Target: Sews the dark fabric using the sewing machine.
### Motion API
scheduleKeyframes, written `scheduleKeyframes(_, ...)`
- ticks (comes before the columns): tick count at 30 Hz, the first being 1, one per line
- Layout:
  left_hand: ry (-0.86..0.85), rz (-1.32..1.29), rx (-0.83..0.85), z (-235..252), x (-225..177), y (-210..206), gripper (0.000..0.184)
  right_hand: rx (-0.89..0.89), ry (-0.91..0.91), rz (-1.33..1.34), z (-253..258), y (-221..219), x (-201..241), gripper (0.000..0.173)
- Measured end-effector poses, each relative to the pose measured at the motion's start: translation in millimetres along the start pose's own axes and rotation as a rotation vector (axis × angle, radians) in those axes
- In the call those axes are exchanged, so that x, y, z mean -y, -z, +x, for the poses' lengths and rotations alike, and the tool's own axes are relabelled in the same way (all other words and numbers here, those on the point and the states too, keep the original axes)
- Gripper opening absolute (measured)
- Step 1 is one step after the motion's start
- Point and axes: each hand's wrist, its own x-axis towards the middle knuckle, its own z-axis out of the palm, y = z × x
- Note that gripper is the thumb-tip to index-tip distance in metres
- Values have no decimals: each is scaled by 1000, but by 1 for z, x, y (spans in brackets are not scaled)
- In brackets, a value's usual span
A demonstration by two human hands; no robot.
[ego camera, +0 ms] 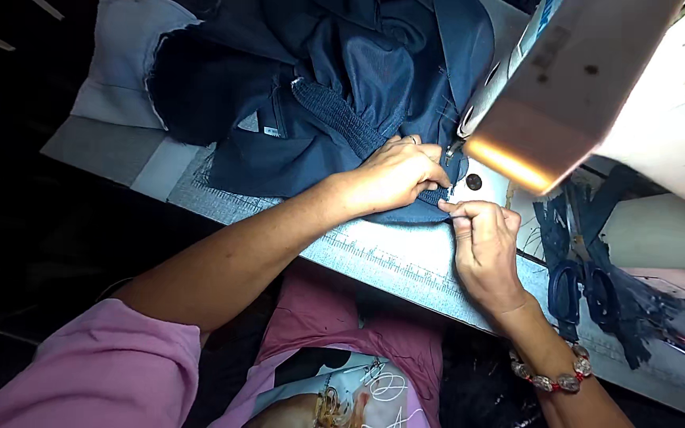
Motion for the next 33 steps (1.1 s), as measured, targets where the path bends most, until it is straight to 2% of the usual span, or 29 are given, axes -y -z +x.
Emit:
scheduleKeyframes(1, -18, -21, 12, -1, 1, 6, 30, 23, -47, 18, 4, 2, 0, 21)
scheduleKeyframes(4, 28, 19, 133, -6, -8, 22, 69, 78, -118, 57, 13, 7, -3, 22)
scheduleKeyframes(5, 64, 65, 172, -8, -13, 24, 74, 90, -129, 67, 16, 8, -4, 21)
scheduleKeyframes(6, 65, 126, 162, -10, -14, 23, 65, 102, -137, 78, 18, 9, -5, 21)
scheduleKeyframes(8, -11, 219, 28, -13, -7, 13, 26, 127, -148, 94, 22, 11, -7, 20)
scheduleKeyframes(9, -41, 236, -36, -14, -2, 7, 19, 135, -148, 97, 24, 11, -7, 19)
scheduleKeyframes(13, -34, 213, -88, -11, 3, 2, 17, 224, -214, 129, 37, 19, -7, 17)
scheduleKeyframes(16, 12, 190, -69, -8, 0, 3, 15, 373, -335, 140, 50, 30, -2, 36)
scheduleKeyframes(18, 49, 182, -37, -7, -3, 6, 13, 422, -388, 109, 58, 32, 2, 28)
scheduleKeyframes(21, 105, 157, 40, -4, -7, 11, 14, 450, -459, 84, 66, 32, 7, 10)
scheduleKeyframes(27, 76, 157, 51, -3, 0, 10, 16, 582, -722, 170, 98, 17, -12, 7)
scheduleKeyframes(29, 83, 138, 84, -2, 1, 13, 21, 604, -746, 169, 101, 16, -14, 7)
scheduleKeyframes(31, 90, 93, 99, -3, 2, 15, 39, 560, -679, 140, 95, 18, -8, 9)
scheduleKeyframes(33, 84, 46, 44, -5, 4, 12, 60, 356, -381, 46, 65, 19, 1, 6)
